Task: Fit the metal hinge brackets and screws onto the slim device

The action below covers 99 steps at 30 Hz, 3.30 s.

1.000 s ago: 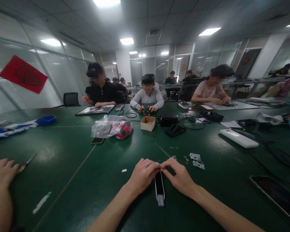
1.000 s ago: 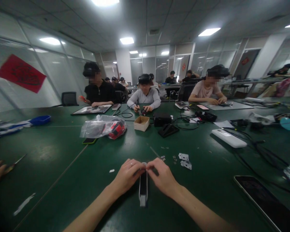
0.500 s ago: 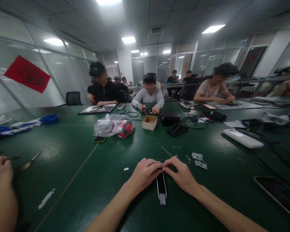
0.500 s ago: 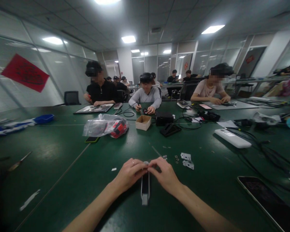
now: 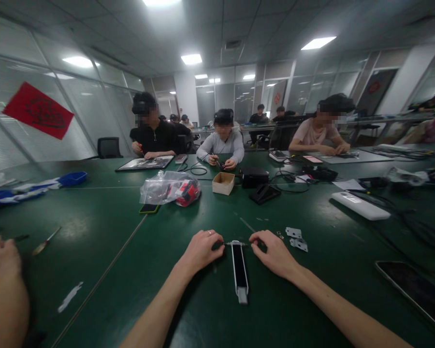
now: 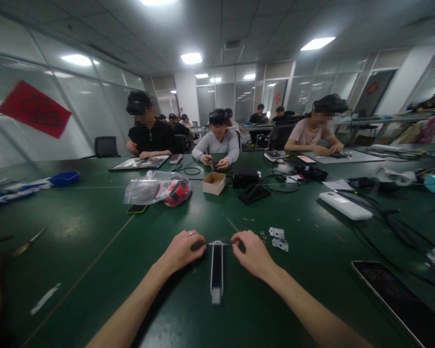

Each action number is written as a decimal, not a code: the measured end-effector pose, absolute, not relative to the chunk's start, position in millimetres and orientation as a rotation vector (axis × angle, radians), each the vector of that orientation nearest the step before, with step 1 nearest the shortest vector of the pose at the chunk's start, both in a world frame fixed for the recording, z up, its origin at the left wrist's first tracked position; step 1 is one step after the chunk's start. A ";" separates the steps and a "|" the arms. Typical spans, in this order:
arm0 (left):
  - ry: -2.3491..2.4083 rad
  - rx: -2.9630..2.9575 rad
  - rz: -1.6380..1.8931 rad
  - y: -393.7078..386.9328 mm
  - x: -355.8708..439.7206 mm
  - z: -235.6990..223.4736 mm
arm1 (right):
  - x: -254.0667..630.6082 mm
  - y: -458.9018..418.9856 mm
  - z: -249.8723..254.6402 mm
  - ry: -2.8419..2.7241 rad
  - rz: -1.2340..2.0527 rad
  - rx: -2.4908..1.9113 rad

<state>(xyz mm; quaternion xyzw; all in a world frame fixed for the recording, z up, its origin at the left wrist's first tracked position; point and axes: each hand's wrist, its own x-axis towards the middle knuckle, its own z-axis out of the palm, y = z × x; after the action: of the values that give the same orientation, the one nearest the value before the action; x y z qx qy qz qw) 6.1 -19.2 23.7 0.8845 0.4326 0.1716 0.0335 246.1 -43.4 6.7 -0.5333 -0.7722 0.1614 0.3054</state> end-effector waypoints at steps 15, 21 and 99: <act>1.292 2.642 0.522 -16.1 9.1 16.1 | 243.8 -44.1 6.8 -2.141 0.463 -1.417; 1.277 2.644 0.528 -15.5 11.1 12.9 | 243.2 -42.9 6.5 -2.157 0.425 -1.402; 0.809 2.821 1.168 -39.8 32.6 18.5 | 217.5 -72.2 25.5 -1.784 1.064 -1.116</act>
<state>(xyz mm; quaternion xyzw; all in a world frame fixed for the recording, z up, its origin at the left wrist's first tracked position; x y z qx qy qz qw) 32.6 -39.8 18.5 0.8931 0.2561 0.3698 -0.0085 217.5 -72.2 25.5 -0.4375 -0.6992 0.4171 0.3818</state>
